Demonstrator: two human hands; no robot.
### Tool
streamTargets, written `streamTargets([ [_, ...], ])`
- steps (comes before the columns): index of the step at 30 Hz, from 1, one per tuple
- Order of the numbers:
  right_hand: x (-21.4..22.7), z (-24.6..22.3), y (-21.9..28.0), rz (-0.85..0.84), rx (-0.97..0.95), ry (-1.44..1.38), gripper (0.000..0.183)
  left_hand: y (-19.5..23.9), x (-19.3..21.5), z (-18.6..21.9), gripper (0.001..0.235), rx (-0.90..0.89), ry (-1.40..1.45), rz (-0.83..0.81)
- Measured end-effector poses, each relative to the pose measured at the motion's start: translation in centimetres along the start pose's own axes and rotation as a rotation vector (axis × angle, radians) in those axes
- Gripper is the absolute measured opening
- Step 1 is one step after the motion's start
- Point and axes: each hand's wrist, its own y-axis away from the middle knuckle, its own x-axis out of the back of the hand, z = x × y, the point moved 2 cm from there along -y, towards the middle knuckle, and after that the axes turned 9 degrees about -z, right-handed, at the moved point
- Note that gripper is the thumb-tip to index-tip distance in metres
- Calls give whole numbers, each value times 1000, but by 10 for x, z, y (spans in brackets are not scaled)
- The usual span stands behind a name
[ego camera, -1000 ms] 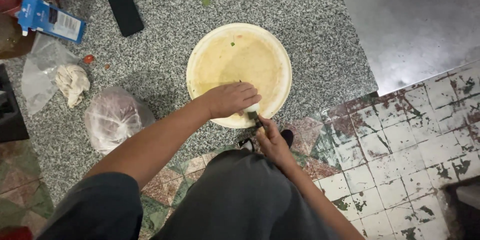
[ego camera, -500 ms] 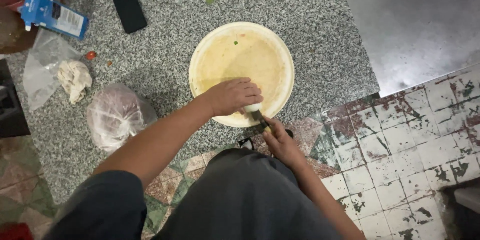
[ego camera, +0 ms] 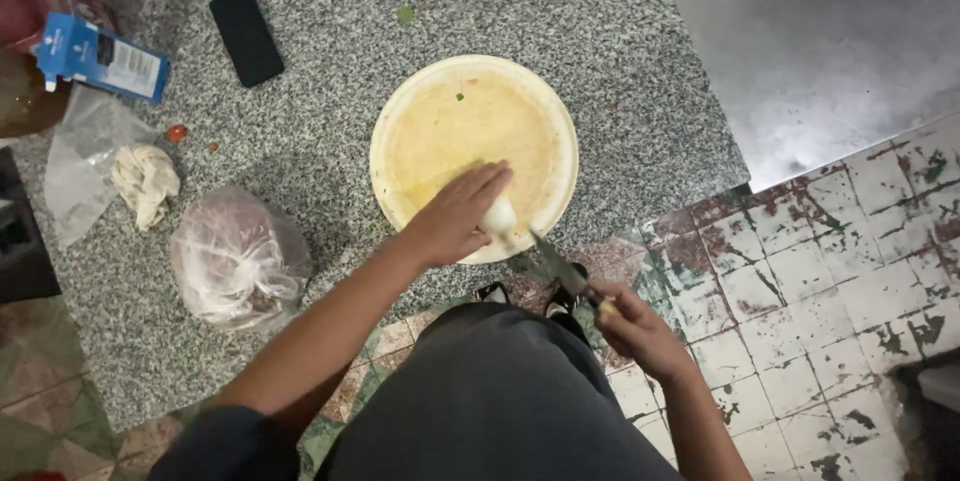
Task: The person retrieves a knife from a utensil holder and then chops a white onion on a round cutting board. The onion is sliced into thin pieces and then diced into small cubes, accumulating in the center of the board.
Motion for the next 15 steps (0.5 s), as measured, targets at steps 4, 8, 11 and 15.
streamTargets([
  [4, -18, -15, -37, 41, 129, 49, 41, -2, -56, -27, 83, 95, 46, 190],
  [8, -42, -32, -72, 87, 139, 193, 44, -2, -75, -33, 63, 45, -49, 410],
  [11, -39, -15, -95, 53, 172, 205, 43, -3, -76, -32, 59, 39, -37, 457],
  [15, -32, -6, -108, -8, 233, 142, 41, -3, -77, -34, 59, 44, -30, 487],
])
